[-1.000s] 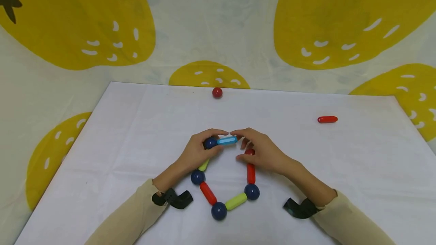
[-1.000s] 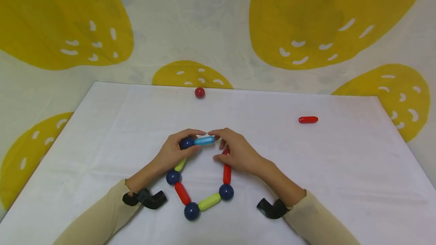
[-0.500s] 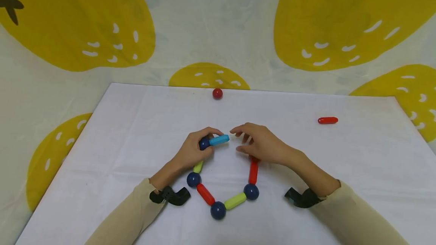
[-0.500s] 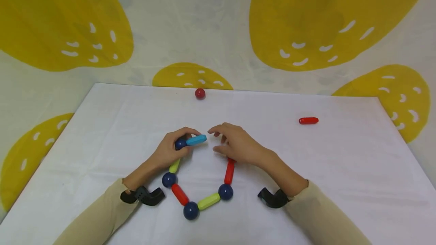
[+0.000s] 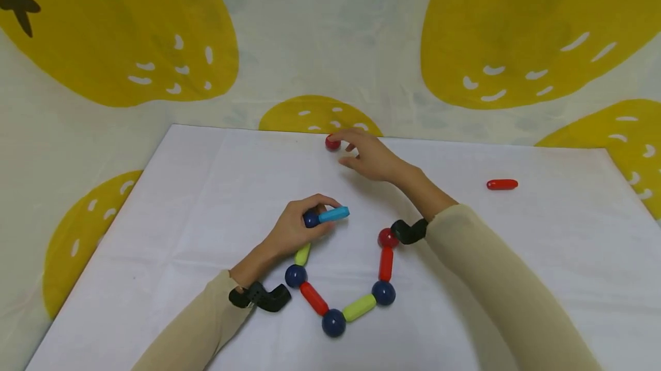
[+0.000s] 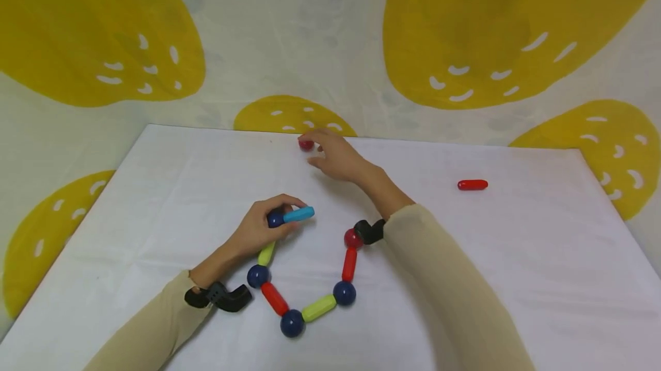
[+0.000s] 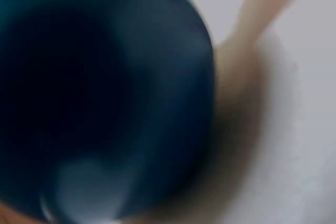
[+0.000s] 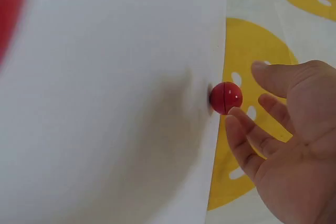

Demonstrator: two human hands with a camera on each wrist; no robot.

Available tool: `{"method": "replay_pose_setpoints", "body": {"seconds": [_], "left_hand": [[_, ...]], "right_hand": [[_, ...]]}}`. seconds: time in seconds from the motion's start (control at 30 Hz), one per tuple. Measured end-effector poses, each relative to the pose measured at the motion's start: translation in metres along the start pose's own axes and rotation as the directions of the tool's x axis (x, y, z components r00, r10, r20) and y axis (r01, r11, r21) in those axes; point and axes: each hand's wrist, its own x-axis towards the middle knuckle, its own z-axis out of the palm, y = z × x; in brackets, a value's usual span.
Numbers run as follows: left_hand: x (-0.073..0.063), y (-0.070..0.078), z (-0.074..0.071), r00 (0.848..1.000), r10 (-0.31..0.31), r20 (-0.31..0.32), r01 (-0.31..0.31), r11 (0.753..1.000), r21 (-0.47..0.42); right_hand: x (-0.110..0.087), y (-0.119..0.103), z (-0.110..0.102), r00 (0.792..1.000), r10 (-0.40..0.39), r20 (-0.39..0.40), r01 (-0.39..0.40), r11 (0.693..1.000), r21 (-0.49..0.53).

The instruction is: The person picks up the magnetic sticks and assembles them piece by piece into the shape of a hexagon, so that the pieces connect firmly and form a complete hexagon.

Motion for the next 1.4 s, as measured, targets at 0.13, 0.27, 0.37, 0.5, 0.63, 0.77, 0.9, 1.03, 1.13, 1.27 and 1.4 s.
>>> {"method": "replay_pose_setpoints", "body": {"seconds": [0.13,0.27,0.37,0.5,0.63,0.77,0.9,1.03,1.13,1.27,1.4], "left_hand": [[-0.001,0.001,0.001,1.000,-0.004,-0.001,0.004,1.000,-0.004],[-0.001,0.001,0.001,1.000,-0.003,-0.005,0.003,1.000,0.003],[-0.001,0.001,0.002,1.000,-0.005,-0.006,0.005,1.000,0.006],[0.000,0.000,0.003,1.000,-0.002,-0.003,0.002,1.000,0.009],[0.001,0.001,0.003,1.000,0.001,0.001,-0.001,1.000,0.010],[0.001,0.001,0.002,1.000,-0.005,0.002,0.005,1.000,0.016],[0.002,-0.001,0.002,1.000,-0.007,0.004,0.007,1.000,0.018],[0.002,-0.002,0.002,1.000,-0.002,0.005,0.002,1.000,0.021],[0.002,-0.003,0.001,1.000,-0.005,0.005,0.005,1.000,0.025],[0.001,-0.006,-0.002,1.000,0.001,-0.001,-0.001,1.000,0.021],[0.001,-0.006,-0.005,1.000,0.006,-0.007,-0.006,1.000,0.013]], "right_hand": [[0.014,0.004,0.003,0.997,0.045,0.059,-0.043,0.999,-0.025],[0.023,0.008,0.005,0.989,0.099,0.111,-0.090,0.993,-0.081],[0.025,0.011,0.007,0.984,0.135,0.116,-0.120,0.984,-0.128],[0.023,0.013,0.009,0.982,0.160,0.100,-0.147,0.981,-0.125],[0.018,0.015,0.008,0.977,0.181,0.110,-0.175,0.982,-0.064],[0.011,0.015,0.002,0.969,0.213,0.125,-0.211,0.977,-0.033],[-0.002,0.015,-0.007,0.973,0.205,0.109,-0.207,0.978,0.004],[-0.023,0.011,-0.016,0.985,0.164,0.046,-0.167,0.984,0.058],[-0.043,0.004,-0.019,0.991,0.132,-0.010,-0.130,0.985,0.109],[-0.069,-0.008,-0.016,0.991,0.106,-0.079,-0.090,0.980,0.175],[-0.088,-0.019,-0.006,0.988,0.095,-0.118,-0.066,0.971,0.230]]}}
